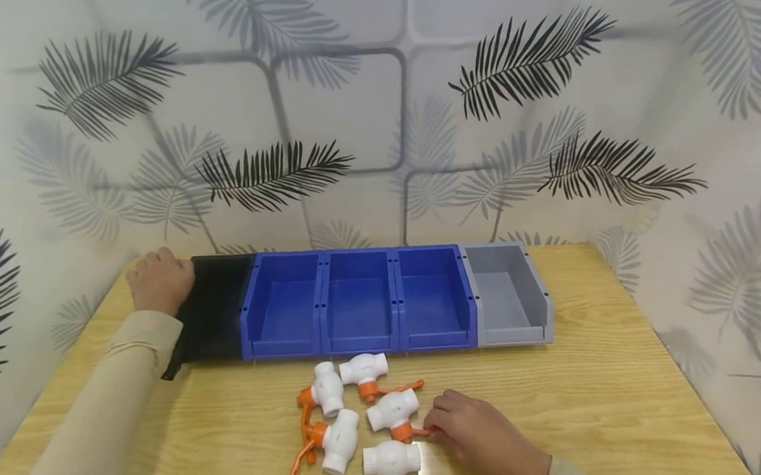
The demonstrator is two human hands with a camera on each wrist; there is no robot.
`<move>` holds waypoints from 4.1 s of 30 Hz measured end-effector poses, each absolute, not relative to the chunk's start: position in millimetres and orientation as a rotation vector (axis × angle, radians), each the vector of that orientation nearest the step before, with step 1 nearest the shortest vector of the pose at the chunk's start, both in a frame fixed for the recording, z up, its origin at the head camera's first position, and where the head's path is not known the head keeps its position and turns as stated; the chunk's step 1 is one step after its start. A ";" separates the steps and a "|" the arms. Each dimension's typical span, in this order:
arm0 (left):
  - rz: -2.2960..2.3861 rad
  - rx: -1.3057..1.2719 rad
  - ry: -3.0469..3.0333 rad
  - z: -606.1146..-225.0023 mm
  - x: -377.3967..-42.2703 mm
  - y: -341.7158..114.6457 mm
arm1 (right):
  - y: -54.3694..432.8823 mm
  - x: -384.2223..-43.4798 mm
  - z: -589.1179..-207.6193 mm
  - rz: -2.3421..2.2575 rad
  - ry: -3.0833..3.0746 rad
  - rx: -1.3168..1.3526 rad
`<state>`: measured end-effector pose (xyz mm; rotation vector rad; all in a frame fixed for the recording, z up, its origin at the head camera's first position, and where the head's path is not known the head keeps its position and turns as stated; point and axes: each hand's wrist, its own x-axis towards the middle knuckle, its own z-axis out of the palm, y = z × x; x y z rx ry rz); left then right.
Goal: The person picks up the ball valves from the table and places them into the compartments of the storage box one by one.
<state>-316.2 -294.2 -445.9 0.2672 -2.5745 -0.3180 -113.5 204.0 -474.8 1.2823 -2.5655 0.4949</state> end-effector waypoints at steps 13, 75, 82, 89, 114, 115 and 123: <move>-0.304 0.265 -2.549 -444.8 -314.4 -291.7 | 203.9 -113.2 -475.3 0.496 -2.557 1.280; -0.320 0.273 -2.508 -441.2 -311.7 -287.2 | 265.4 -121.1 -433.0 0.510 -2.395 0.631; -0.346 0.284 -2.565 -441.4 -312.6 -289.2 | 273.6 -123.4 -432.0 0.509 -2.389 0.526; -0.341 0.281 -2.562 -441.3 -312.1 -289.2 | 279.1 -129.0 -431.6 0.518 -2.387 0.474; -0.342 0.285 -2.545 -446.1 -316.2 -291.9 | 283.3 -182.7 -433.2 0.511 -2.552 0.418; -0.344 0.283 -2.544 -445.5 -316.1 -291.5 | 283.3 -185.6 -433.8 0.512 -2.558 0.413; -0.340 0.276 -2.573 -444.4 -318.5 -291.8 | 281.9 -204.6 -439.1 0.521 -2.602 0.360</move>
